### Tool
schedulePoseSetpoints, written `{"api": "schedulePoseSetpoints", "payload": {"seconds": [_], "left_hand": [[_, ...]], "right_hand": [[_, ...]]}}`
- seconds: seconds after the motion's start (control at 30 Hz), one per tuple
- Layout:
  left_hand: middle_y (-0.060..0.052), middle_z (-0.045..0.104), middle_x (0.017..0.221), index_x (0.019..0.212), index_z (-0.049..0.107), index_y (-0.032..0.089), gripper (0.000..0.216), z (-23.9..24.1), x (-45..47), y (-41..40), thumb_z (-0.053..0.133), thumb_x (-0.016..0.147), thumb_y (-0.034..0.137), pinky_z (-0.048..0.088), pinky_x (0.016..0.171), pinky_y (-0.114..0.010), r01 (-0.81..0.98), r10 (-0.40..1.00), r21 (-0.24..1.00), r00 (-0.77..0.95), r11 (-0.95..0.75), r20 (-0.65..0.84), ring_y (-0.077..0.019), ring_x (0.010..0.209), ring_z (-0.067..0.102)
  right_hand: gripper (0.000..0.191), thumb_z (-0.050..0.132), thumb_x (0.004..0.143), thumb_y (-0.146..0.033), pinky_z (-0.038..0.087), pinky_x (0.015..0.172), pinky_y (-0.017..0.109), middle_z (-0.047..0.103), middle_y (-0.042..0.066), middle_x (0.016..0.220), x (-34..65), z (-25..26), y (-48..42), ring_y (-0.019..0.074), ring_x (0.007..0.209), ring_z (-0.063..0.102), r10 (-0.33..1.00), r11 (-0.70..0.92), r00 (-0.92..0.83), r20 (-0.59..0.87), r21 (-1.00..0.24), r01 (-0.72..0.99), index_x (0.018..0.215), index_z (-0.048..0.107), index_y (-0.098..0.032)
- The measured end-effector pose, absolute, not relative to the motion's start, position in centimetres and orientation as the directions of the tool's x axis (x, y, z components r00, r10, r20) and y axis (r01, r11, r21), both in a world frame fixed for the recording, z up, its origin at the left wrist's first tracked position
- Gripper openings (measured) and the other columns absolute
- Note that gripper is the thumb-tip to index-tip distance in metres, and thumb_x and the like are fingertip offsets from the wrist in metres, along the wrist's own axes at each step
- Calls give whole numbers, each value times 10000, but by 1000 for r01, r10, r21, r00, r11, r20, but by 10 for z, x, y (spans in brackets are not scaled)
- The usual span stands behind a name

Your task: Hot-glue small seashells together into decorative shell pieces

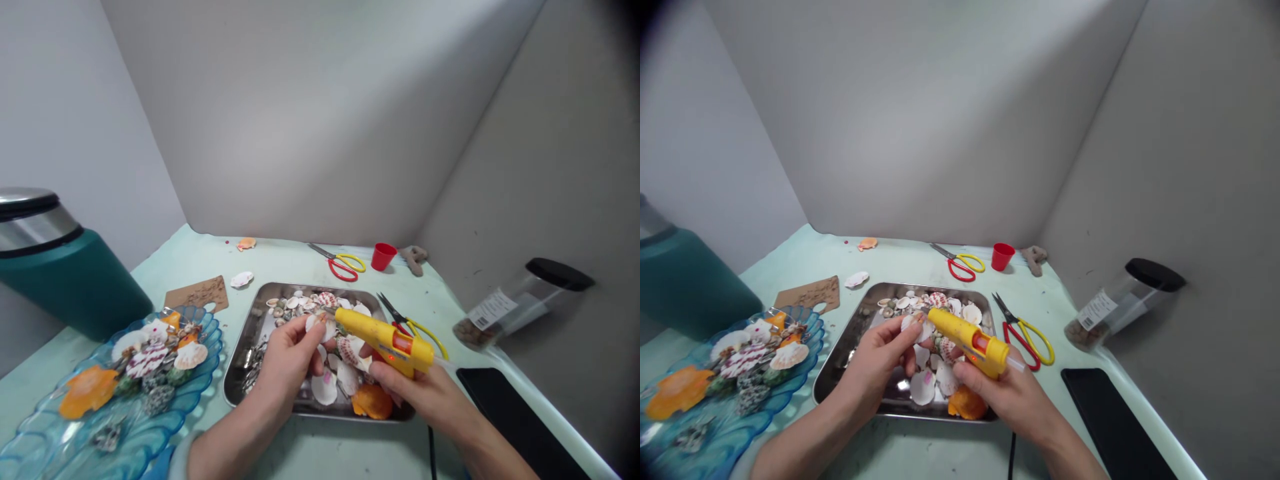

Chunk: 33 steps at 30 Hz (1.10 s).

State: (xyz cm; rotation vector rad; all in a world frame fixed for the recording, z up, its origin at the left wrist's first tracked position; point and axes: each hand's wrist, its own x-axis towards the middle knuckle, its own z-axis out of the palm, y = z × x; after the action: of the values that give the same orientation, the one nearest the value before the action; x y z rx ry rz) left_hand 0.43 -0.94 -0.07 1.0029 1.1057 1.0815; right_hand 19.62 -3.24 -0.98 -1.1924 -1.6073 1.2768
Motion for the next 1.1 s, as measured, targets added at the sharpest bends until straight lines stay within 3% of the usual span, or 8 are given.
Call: {"api": "schedulePoseSetpoints", "payload": {"seconds": [0.27, 0.53, 0.8, 1.1], "left_hand": [[48, 511, 461, 664, 601, 159, 276, -1, 5, -10, 655, 709, 426, 308, 409, -188, -146, 981, 974, 108, 175, -160, -71, 363, 417], [6, 616, 534, 757, 628, 136, 271, -1, 4, -8, 646, 720, 404, 338, 417, -183, -173, 985, 970, 15, 170, -170, -51, 348, 421], [33, 527, 367, 719, 629, 138, 280, -1, 3, -11, 642, 722, 418, 329, 432, -164, -175, 982, 967, -16, 182, -188, -58, 347, 406], [26, 574, 449, 723, 607, 141, 251, -3, 3, -7, 628, 739, 391, 328, 419, -172, -166, 983, 969, 20, 184, -183, -53, 343, 412]], "right_hand": [[179, 611, 828, -358, 476, 503, 215, 607, 2, 709, 195, -4, -33, 146, 658, 587, 945, 183, -309, 106, -956, 231, 906, 663, -205], [195, 608, 827, -381, 525, 652, 290, 581, -9, 644, 194, -7, -33, 199, 780, 618, 957, 144, -279, 80, -966, 216, 937, 646, -225], [163, 613, 824, -367, 514, 587, 260, 607, 4, 675, 194, -4, -32, 197, 747, 618, 948, 175, -304, 95, -953, 247, 879, 662, -221], [182, 603, 832, -366, 521, 604, 258, 606, 5, 673, 194, -2, -33, 195, 766, 619, 944, 198, -310, 112, -945, 261, 903, 666, -212]]}}
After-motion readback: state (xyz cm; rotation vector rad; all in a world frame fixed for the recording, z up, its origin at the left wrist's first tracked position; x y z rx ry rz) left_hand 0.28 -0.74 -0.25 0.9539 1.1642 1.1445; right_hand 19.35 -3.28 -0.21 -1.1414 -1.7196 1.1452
